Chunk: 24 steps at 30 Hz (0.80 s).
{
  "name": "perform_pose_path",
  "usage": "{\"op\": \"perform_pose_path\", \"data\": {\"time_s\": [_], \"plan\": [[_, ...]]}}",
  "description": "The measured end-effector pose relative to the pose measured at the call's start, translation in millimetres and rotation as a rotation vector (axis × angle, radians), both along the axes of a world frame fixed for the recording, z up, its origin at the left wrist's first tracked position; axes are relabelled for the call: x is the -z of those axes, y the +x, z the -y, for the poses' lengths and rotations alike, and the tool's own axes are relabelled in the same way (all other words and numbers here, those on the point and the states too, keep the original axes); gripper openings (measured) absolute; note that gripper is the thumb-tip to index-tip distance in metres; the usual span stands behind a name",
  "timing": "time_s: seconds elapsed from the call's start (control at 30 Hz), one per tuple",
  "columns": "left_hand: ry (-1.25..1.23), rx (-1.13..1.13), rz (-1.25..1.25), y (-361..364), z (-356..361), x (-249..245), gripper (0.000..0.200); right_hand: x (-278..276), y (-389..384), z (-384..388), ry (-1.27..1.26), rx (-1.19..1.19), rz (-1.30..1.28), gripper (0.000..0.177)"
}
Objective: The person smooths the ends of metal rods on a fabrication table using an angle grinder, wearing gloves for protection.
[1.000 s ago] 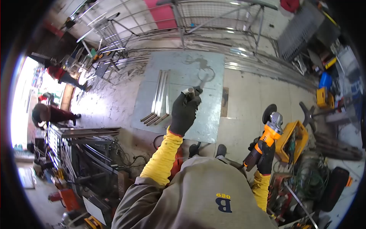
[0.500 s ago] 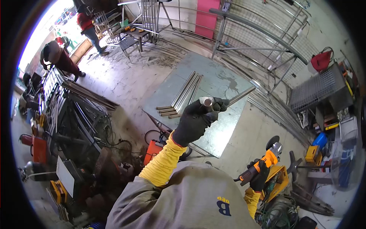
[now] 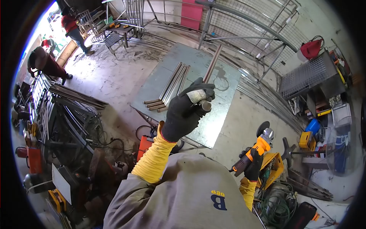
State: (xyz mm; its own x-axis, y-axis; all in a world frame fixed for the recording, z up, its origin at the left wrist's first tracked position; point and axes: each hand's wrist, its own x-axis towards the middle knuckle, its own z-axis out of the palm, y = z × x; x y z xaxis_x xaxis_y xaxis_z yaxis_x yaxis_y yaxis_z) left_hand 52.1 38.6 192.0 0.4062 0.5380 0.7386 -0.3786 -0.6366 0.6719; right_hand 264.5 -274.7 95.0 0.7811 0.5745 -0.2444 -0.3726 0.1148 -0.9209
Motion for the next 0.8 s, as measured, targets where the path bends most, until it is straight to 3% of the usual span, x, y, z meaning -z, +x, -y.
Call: {"op": "perform_pose_path", "data": {"time_s": [0.13, 0.2, 0.27, 0.53, 0.6, 0.63, 0.7, 0.73, 0.8], "plan": [[-0.1, 0.011, 0.016, 2.8, 3.6, -0.2, 0.033, -3.2, -1.6, -1.1, -0.005, -0.011, 0.013, 0.043], [0.085, -0.08, 0.009, 4.6, -0.1, -7.1, 0.035, -1.5, 0.6, -0.4, -0.009, -0.02, 0.016, 0.043], [0.108, -0.089, 0.017, 6.5, -1.0, -8.3, 0.037, 4.1, 5.2, 2.6, -0.019, -0.049, 0.011, 0.051], [0.164, -0.105, 0.015, 10.6, -3.0, 0.3, 0.038, 0.5, 3.9, -1.4, -0.031, -0.033, -0.008, 0.05], [-0.701, 0.265, 0.283, 11.9, 10.6, 4.2, 0.027, -1.6, 4.0, -2.4, -0.027, -0.026, -0.01, 0.049], [-0.605, 0.382, 0.43, 15.8, -3.4, 15.8, 0.013, -3.4, 3.3, -2.7, -0.031, -0.022, -0.014, 0.049], [-0.579, 0.105, 0.349, 14.6, -0.6, 20.2, 0.02, -1.7, 1.7, -1.9, -0.037, -0.026, -0.031, 0.048], [-0.58, 0.094, 0.341, 8.7, -1.6, 21.2, 0.02, 0.8, 1.8, -1.4, -0.049, -0.014, -0.026, 0.047], [-1.065, 0.331, 0.456, -3.7, -2.1, 22.6, 0.022, 2.1, 1.9, -0.2, -0.065, -0.011, -0.018, 0.04]]}}
